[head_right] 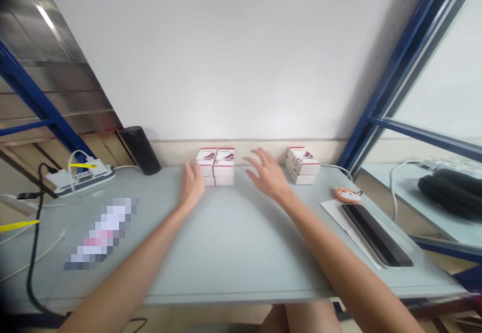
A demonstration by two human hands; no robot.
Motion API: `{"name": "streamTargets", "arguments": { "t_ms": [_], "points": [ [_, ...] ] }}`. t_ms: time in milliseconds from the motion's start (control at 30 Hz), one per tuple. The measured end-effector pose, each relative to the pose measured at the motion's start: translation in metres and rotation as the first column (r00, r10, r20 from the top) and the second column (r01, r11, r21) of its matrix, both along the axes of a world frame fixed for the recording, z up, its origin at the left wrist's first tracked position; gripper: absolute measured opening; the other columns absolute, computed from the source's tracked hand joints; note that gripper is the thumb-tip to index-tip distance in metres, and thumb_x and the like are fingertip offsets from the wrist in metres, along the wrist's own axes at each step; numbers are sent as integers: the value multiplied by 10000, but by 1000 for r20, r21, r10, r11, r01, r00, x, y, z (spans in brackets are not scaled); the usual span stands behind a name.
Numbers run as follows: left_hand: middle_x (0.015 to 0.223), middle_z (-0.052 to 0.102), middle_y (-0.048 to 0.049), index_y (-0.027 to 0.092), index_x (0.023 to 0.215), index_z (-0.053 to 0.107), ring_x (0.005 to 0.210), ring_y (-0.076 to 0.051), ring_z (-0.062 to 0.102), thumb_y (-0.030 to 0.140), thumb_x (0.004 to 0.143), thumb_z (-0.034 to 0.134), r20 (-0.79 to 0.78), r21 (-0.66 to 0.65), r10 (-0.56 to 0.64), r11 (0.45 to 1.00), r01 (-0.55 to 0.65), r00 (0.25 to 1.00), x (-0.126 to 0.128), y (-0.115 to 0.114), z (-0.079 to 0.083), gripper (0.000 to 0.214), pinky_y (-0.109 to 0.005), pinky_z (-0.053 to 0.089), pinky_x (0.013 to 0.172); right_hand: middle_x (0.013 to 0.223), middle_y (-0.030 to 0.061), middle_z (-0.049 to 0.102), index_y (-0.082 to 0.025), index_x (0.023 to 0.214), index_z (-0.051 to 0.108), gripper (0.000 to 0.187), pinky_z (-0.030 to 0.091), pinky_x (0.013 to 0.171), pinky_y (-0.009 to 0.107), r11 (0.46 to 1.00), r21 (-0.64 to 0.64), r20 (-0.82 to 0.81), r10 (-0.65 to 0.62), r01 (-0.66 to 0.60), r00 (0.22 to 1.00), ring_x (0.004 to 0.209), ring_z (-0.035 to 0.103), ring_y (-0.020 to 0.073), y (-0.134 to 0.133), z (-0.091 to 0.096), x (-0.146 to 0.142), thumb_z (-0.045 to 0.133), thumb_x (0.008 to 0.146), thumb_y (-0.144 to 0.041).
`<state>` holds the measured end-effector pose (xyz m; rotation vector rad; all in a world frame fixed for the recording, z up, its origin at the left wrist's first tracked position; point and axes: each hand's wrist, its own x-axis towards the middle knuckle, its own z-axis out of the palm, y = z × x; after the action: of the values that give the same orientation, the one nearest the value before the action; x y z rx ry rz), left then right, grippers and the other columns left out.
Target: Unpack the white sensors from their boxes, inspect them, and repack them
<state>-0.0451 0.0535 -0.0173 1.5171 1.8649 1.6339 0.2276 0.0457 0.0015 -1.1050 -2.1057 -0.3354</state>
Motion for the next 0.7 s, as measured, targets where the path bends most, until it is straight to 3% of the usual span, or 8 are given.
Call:
{"name": "streamTargets", "arguments": {
  "t_ms": [67, 133, 267, 367, 467, 533, 600, 700],
  "points": [
    [1499, 529, -220, 138, 1415, 506, 1484, -319, 418, 365, 1035, 391, -147, 182, 57, 983, -30, 988, 5, -8, 5, 458, -506, 283, 1239, 1567, 174, 460, -244, 1407, 611, 422, 337, 1196, 626, 960, 75, -31, -268, 270, 963, 1523, 330, 385, -2, 0, 45, 573, 993, -315],
    [1434, 554, -215, 147, 1352, 558, 1447, -337, 439, 313, 1011, 436, -314, 351, 142, 936, -24, 939, 13, -18, 9, 398, -538, 293, 1211, 1555, 241, 437, -175, 1431, 588, 510, 349, 1155, 646, 859, 28, -102, -506, 511, 856, 1497, 333, 442, -2, -6, 84, 621, 953, -350],
    [1307, 606, -182, 176, 1209, 636, 1293, -339, 557, 237, 964, 528, -455, 423, 110, 900, 106, 884, 34, -40, 15, 275, -551, 351, 1124, 1392, 214, 585, -188, 1343, 666, 496, 475, 1035, 547, 806, -172, -218, -591, 566, 776, 1268, 561, 400, -4, -12, 113, 622, 924, -449],
    [1113, 672, -108, 208, 1092, 644, 1134, -265, 636, 230, 984, 517, -445, 346, -201, 860, 375, 873, 46, -51, 12, 168, -468, 440, 1052, 1316, 149, 654, -228, 1312, 685, 499, 502, 985, 475, 888, -170, -530, -449, 428, 720, 1148, 628, 334, -11, -2, 97, 615, 919, -527],
    [1147, 689, -86, 245, 1295, 551, 1002, -201, 677, 330, 1003, 568, -172, 164, -598, 766, 621, 783, 56, -54, 2, 305, -384, 534, 949, 1133, 103, 739, -217, 1266, 691, 534, 544, 820, 388, 962, -273, -779, -219, -3, 587, 964, 669, 277, -25, 5, 63, 550, 952, -625],
    [1283, 670, -110, 266, 1434, 437, 1058, -204, 692, 413, 974, 640, 68, 101, -718, 695, 712, 692, 62, -54, -3, 523, -369, 559, 945, 1007, 84, 753, -191, 1131, 726, 562, 539, 730, 353, 886, -356, -851, -174, -298, 496, 850, 665, 254, -38, 2, 38, 491, 966, -674],
    [1346, 655, -124, 258, 1428, 434, 1166, -229, 681, 473, 949, 676, 221, 122, -721, 689, 714, 657, 66, -54, -2, 578, -373, 557, 991, 1030, 66, 760, -202, 1119, 725, 528, 549, 762, 353, 726, -435, -857, -153, -532, 493, 883, 675, 255, -50, -4, 16, 520, 964, -664],
    [1308, 681, -108, 240, 1342, 502, 1213, -254, 676, 497, 920, 713, 271, 197, -647, 762, 617, 712, 69, -57, 6, 538, -386, 550, 1034, 1294, 63, 707, -259, 1324, 633, 511, 511, 1022, 417, 724, -474, -818, -151, -502, 554, 1185, 641, 279, -64, -10, 1, 469, 1011, -628]
  ]
}}
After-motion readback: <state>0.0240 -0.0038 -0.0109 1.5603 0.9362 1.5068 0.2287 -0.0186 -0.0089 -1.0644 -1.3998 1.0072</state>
